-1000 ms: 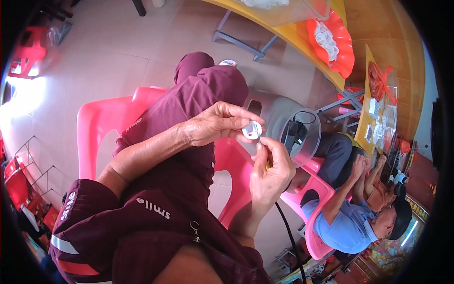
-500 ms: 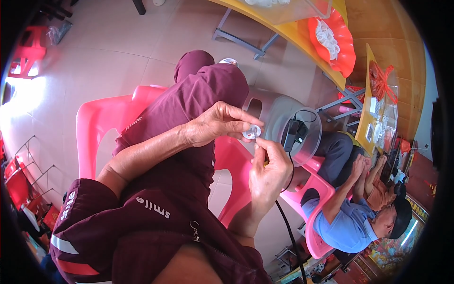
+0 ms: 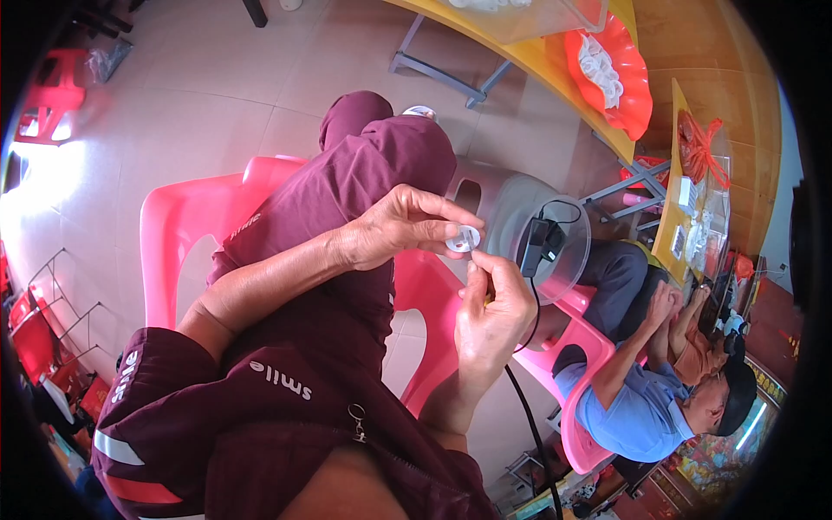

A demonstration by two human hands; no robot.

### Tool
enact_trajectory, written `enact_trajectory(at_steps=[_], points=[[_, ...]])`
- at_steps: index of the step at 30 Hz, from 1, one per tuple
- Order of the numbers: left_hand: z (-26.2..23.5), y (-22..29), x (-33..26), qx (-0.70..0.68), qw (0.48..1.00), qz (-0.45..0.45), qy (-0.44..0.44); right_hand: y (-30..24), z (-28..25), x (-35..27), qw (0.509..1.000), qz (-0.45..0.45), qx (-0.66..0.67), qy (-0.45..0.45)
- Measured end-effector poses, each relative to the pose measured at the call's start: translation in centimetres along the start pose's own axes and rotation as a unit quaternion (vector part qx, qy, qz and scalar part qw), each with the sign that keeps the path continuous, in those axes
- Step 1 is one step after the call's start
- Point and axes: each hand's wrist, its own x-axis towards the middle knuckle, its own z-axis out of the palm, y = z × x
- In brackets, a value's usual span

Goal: The person assembles small plastic components by hand, taking them from a container and fitting them together.

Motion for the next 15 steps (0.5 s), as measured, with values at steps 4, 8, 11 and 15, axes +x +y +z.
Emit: enact_trajectory(at_steps=[4, 8, 11, 15], points=[[0.15, -0.06, -0.07, -0.002, 1.0, 0.01, 0.007, -0.42, 0.04, 0.02, 1.0, -0.004, -0.014, 0.002], [0.33, 0.09, -0.11, -0.02, 1.0, 0.012, 0.01, -0.33, 0.26, -0.01, 1.0, -0.002, -0.014, 0.013], [0.32, 0.22, -0.16, -0.018, 1.0, 0.005, 0.018, -0.38, 0.4, -0.04, 0.999, -0.023, -0.021, 0.025], [0.42, -0.12, 0.0, -0.001, 1.0, 0.021, 0.016, -0.55, 0.48, -0.06, 0.998, -0.027, -0.044, 0.032]])
